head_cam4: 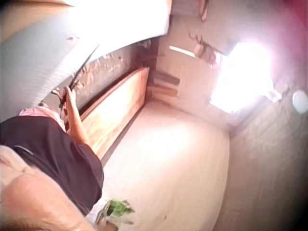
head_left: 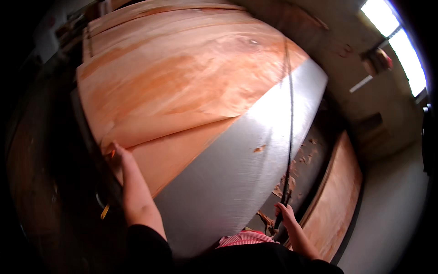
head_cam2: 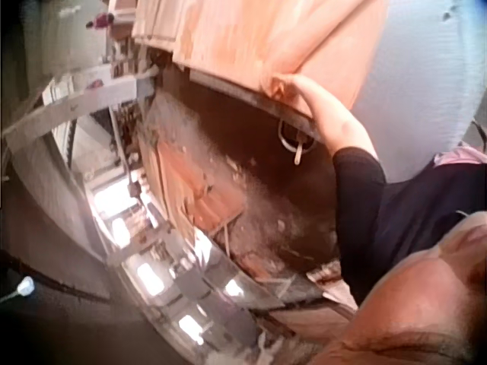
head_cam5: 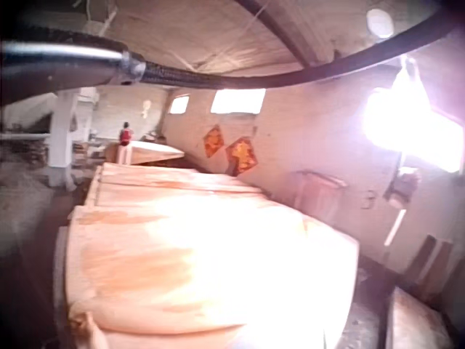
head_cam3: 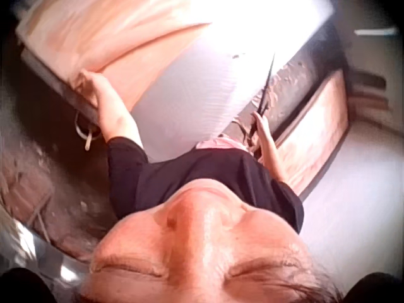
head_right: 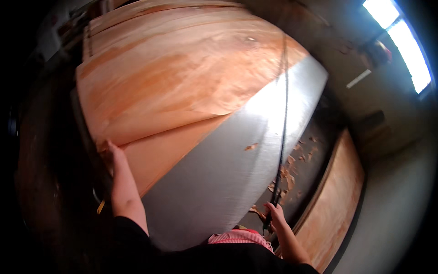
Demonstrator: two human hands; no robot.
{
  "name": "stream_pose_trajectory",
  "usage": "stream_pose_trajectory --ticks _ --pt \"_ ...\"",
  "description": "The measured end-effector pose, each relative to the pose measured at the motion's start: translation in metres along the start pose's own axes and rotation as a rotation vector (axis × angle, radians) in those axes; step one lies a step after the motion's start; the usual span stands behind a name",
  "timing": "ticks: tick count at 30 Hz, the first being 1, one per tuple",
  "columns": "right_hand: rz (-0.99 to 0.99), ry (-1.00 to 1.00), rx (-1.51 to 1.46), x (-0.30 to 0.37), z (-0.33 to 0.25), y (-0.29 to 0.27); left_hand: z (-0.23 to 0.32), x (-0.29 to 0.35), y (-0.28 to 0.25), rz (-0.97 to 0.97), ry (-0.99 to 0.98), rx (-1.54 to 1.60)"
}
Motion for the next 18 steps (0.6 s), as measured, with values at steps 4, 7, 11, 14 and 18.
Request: stream_pose_trajectory --ticks 4,7,11,14,18 --pt "-0.028 -0.024 0.066 -0.003 -0.001 0.002 0.011 -0.007 -0.006 0.104 0.004 -0.040" --pt "-0.003 -0.048 0.134 -0.004 0.001 -0.004 0.011 -0.013 -0.014 0.169 -0.007 -0.079" --pt "0.009 -0.024 0.078 -0.002 0.002 -0.004 0.008 -0.013 -0.006 0.065 -0.034 -0.078" --pt "0.019 -0.018 0.070 0.000 0.002 -0.008 0.001 -0.007 0.024 -0.228 -0.187 0.050" --pt "0.029 0.015 0.072 0.002 -0.001 -0.006 0.002 -0.001 0.063 -0.612 -0.346 0.145"
Point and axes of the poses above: each hand's wrist, its own x-axis away from the middle knuckle, its own y-axis out of the palm, z = x × y, the point moved 9 cm from there along -x, towards the middle knuckle, and after that the axes turned 7 degrees about -z, right-handed, at the moved point
